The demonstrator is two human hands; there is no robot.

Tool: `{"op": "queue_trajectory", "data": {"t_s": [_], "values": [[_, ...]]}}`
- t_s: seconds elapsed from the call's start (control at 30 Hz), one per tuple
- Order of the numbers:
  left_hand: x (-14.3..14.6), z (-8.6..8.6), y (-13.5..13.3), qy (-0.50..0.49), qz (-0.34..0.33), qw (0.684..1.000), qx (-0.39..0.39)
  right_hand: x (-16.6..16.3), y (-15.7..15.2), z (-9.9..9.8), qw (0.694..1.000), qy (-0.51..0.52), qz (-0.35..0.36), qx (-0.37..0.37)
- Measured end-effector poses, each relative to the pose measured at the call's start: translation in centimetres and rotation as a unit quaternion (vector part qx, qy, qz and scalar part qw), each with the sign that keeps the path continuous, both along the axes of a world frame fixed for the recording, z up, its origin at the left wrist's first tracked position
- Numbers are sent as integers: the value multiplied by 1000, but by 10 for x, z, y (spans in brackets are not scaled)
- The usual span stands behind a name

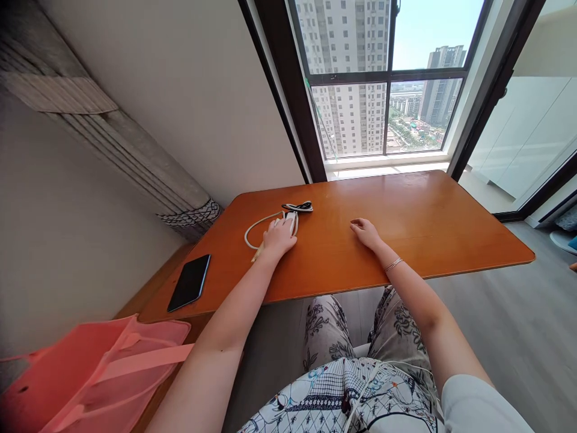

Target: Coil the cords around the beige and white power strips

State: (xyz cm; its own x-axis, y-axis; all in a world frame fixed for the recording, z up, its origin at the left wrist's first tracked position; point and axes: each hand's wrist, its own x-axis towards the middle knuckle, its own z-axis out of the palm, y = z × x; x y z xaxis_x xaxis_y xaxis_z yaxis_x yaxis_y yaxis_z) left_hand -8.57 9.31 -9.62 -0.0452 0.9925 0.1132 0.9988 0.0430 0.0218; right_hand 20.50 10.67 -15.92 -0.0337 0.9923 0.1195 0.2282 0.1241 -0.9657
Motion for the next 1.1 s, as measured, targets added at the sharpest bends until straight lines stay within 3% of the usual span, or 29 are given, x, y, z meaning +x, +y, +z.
{"op": "queue_trajectory", "data": {"t_s": [0.17,0.33,0.47,0.7,0.8,0.97,1.1], "values": [[-46,2,24,3,62,998,0,9,0,-11,999,-39,-22,19],[-55,-5,32,8,99,995,33,0,-9,-13,995,-93,15,40],[-28,-8,30,0,94,994,52,-3,-15,-9,989,-127,29,70],[61,-26,6,-112,-58,989,70,-1,-22,1,979,-153,40,125],[86,-38,-5,-156,-111,977,95,0,-22,2,976,-164,39,140],[94,-49,-12,-195,-199,956,93,2,-21,2,972,-175,45,151],[90,-49,-11,-227,-208,947,94,1,-19,0,970,-182,57,152]]}}
